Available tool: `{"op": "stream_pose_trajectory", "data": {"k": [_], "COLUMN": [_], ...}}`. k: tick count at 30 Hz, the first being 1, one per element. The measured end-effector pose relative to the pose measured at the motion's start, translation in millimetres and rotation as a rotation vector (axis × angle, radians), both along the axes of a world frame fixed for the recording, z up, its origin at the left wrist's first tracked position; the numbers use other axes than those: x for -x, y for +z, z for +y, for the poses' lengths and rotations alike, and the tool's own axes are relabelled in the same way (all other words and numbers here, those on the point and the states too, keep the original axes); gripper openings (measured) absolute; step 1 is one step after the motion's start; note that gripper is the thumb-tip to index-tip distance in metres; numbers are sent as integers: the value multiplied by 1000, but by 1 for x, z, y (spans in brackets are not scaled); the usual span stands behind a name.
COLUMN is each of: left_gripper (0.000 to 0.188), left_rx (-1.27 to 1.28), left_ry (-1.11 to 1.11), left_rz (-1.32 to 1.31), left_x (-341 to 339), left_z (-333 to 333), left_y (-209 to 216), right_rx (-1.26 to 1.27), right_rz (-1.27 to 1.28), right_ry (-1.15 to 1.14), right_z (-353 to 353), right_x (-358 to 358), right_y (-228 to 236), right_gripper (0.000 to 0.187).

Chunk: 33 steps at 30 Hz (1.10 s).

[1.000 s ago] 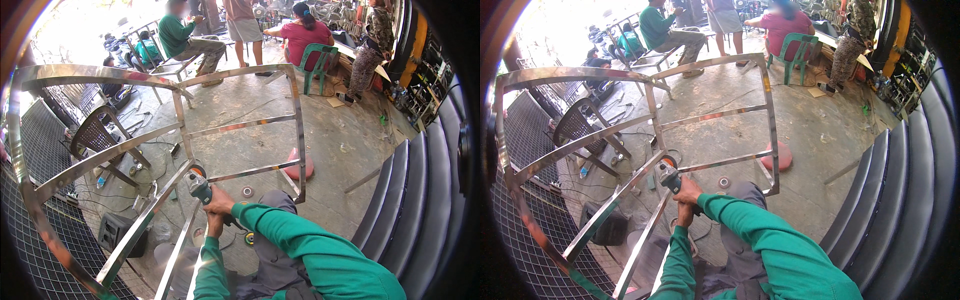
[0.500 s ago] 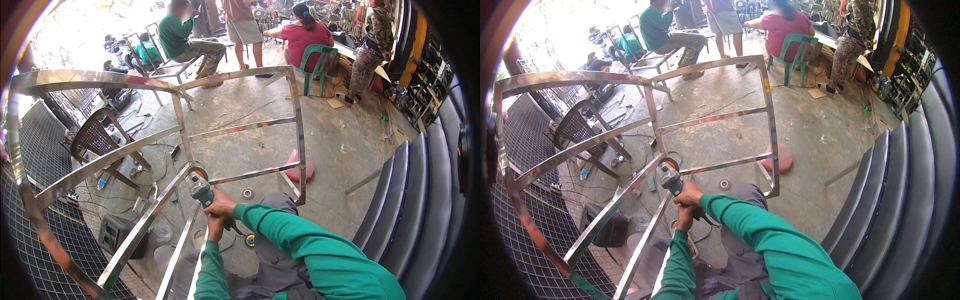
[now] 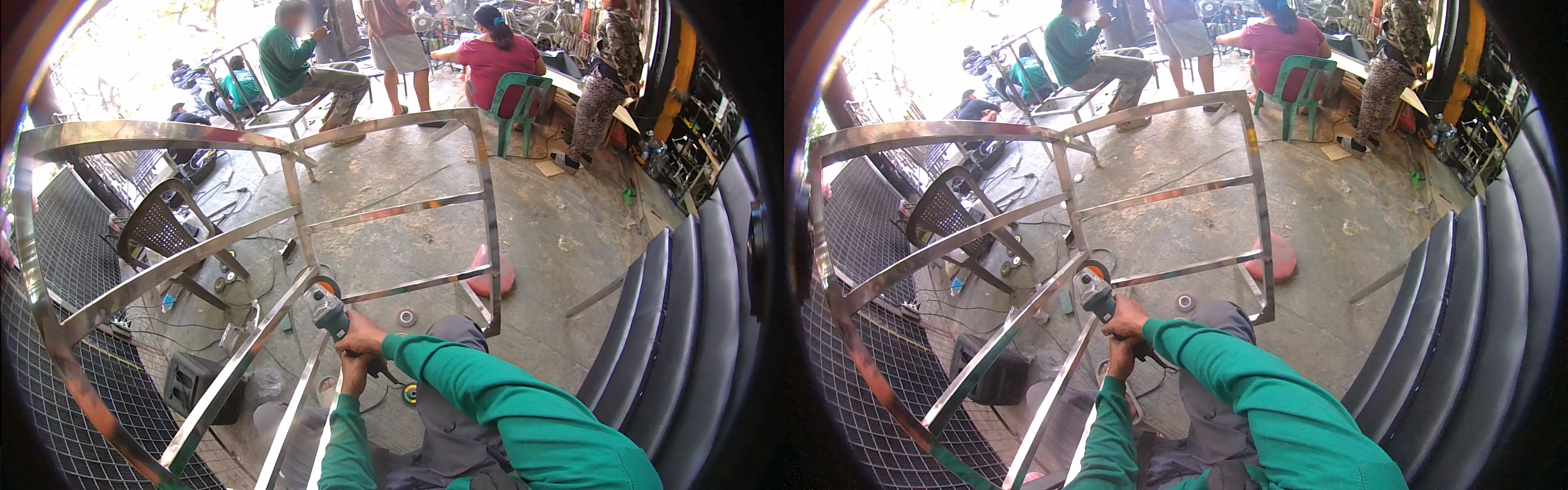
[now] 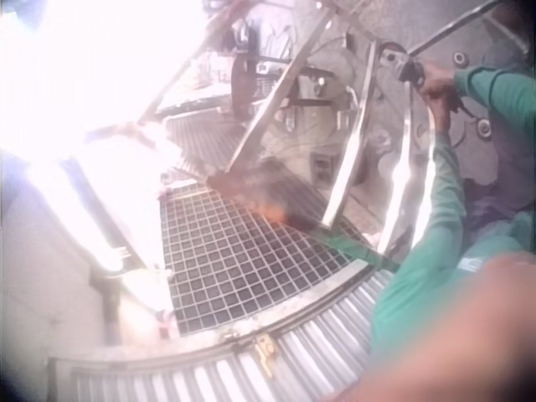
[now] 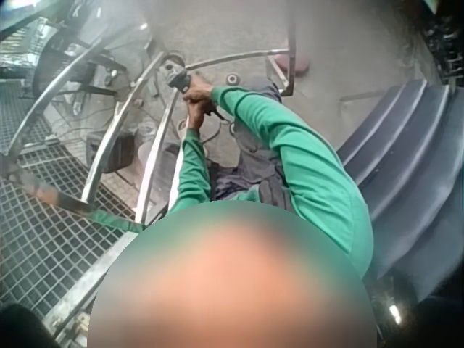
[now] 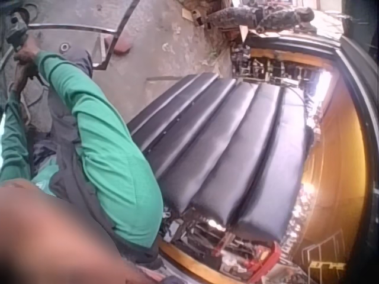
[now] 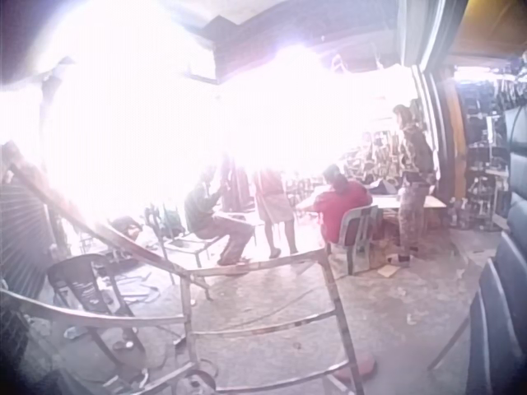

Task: The person uses an angle grinder to smooth and polish the joints and edges of a stainless steel frame. They hold the frame with one hand and guide the grinder along the bars with the other, moving between different sections of the frame.

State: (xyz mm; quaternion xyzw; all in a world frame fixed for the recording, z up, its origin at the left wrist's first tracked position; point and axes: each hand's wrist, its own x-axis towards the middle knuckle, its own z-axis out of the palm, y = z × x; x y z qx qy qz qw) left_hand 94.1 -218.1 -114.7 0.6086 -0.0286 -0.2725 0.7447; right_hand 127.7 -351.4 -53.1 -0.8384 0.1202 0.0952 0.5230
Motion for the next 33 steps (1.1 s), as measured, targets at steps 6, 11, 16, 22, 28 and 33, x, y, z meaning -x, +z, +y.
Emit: {"op": "stream_pose_trajectory", "data": {"k": [6,11,16,22,28,33], "left_gripper": [51,52,51,48,44,49], "left_rx": [18,43,19,-8,-59,7], "left_ry": [38,46,69,83,114,75], "left_rz": [0,-19,-11,1,-3,-20], "left_x": [-4,-6,-6,-8,-9,-10], "left_z": [3,3,2,0,0,3], "left_y": [-11,-18,-12,-7,-12,-10], "right_rx": [59,40,36,44,16,22], "right_rz": [-8,-35,-31,-35,-33,-19], "right_ry": [26,28,46,50,49,60], "right_z": [3,5,4,3,4,4], "right_x": [1,1,0,-3,-3,-4], "right_y": [10,15,15,14,16,20], "right_gripper": [79,80,80,81,81,82]}}
